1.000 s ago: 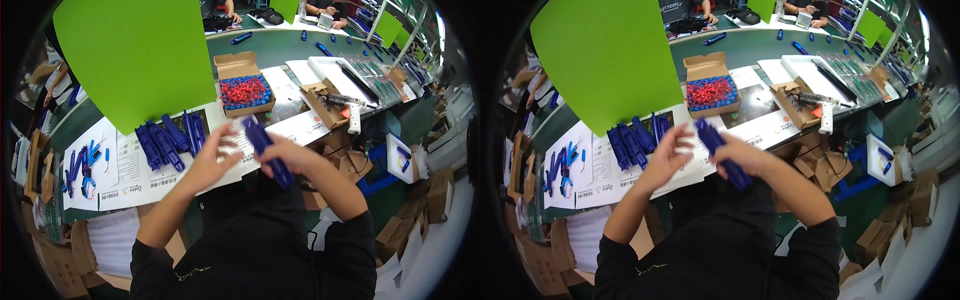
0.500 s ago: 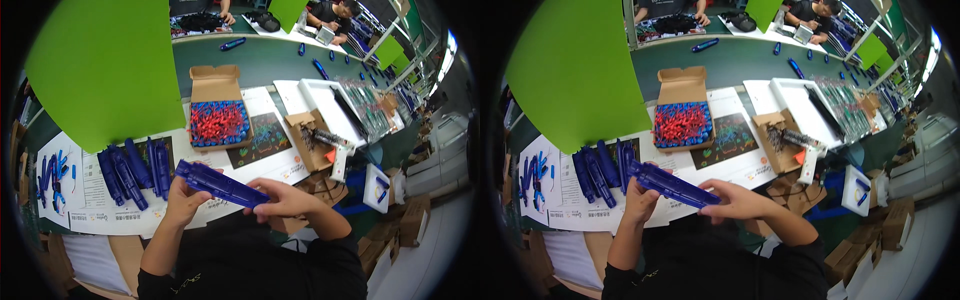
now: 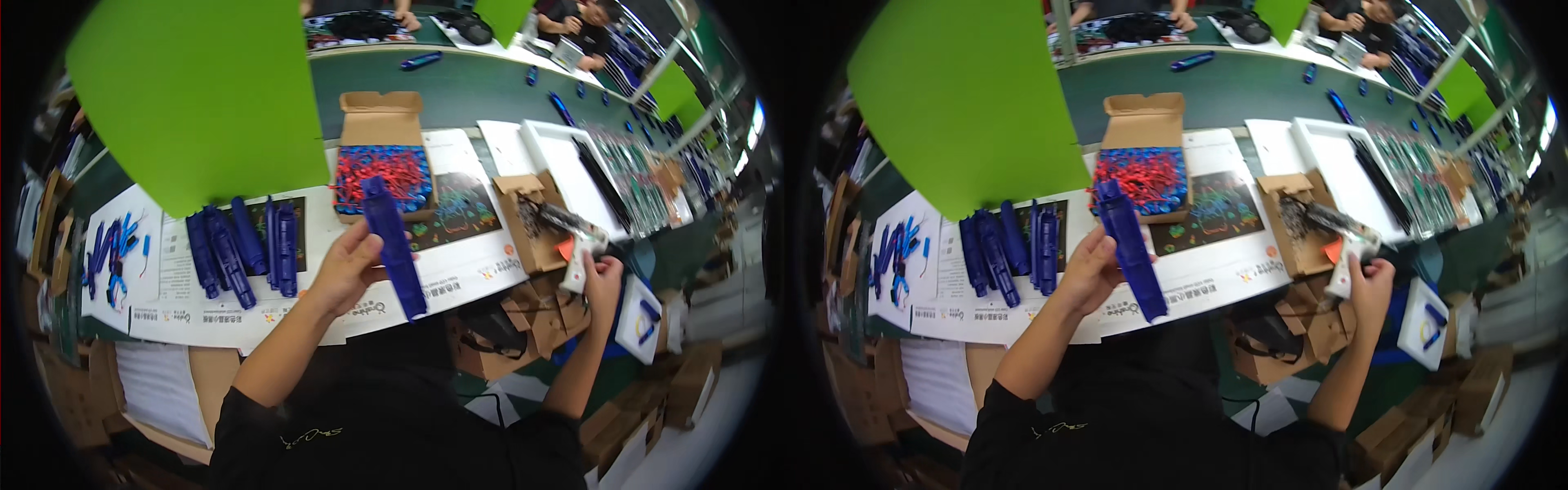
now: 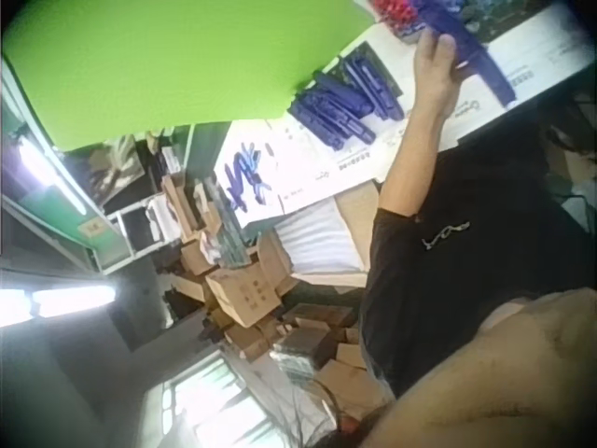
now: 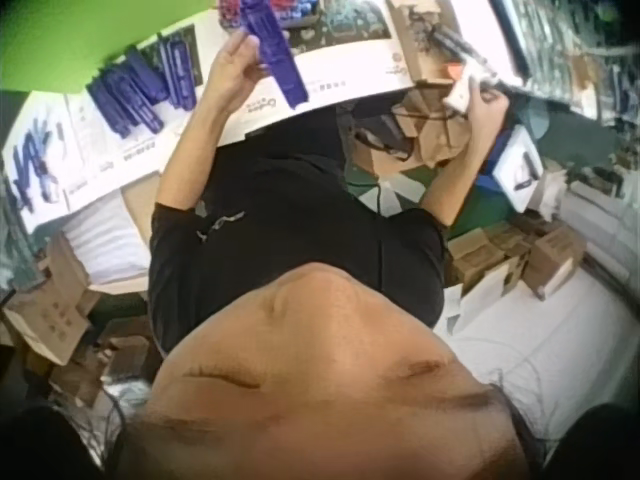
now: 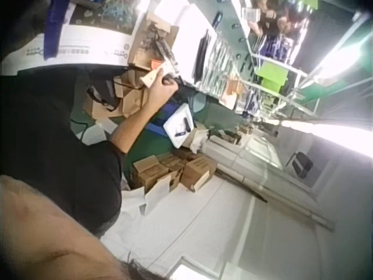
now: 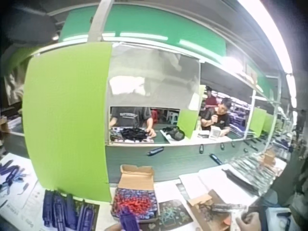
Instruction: Assembling blue plastic enclosures by applying hot glue and inserting small components.
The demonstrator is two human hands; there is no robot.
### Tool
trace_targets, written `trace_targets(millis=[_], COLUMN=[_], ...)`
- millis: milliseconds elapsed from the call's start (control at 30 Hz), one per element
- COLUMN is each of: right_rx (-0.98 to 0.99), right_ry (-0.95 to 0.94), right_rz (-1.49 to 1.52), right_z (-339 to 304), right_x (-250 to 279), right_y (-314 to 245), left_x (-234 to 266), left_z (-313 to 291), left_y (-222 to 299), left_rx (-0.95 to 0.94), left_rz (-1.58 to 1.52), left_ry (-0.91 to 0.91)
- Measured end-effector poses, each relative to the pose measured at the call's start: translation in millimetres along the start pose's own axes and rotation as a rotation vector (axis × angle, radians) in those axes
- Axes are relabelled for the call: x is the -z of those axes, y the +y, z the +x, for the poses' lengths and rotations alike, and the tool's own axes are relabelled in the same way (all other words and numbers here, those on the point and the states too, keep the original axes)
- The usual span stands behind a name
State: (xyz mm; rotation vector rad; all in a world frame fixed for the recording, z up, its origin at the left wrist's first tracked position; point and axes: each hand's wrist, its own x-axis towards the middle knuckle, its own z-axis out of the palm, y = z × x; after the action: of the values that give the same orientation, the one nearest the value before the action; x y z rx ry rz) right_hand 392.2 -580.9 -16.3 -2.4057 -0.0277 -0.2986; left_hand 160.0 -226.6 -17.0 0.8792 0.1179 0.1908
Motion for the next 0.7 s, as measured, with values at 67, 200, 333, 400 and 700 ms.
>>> trace_targets(millis=[67, 200, 333, 400, 700], right_rx=[-0.049, -0.263, 0.030, 0.212, -0.204], right_ry=[-0.140, -0.468, -0.245, -0.244, -0.411], right_rz=[-0.195, 0.261, 0.127, 0.297, 0.315], right_z=[40.1, 47.5, 44.1, 50.4, 43.3], right_x=[-16.8, -12.5, -0.4, -9.5, 43.7], right_y=[42.3, 11.5, -10.7, -6.8, -74.7], left_x=[6.6, 24.7, 46.2, 49.8, 58.5], left_z=[1.5, -16.3, -27.2, -22.5, -28.4], left_y=[-7.6, -13.5, -6.0, -4.8, -2.8], left_rx=[0.052, 0.066, 0.109, 0.126, 0.178], left_rz=[0.050, 0.086, 0.143, 0.142, -0.036], left_ry=[0.089, 0.211, 0.223, 0.225, 0.285])
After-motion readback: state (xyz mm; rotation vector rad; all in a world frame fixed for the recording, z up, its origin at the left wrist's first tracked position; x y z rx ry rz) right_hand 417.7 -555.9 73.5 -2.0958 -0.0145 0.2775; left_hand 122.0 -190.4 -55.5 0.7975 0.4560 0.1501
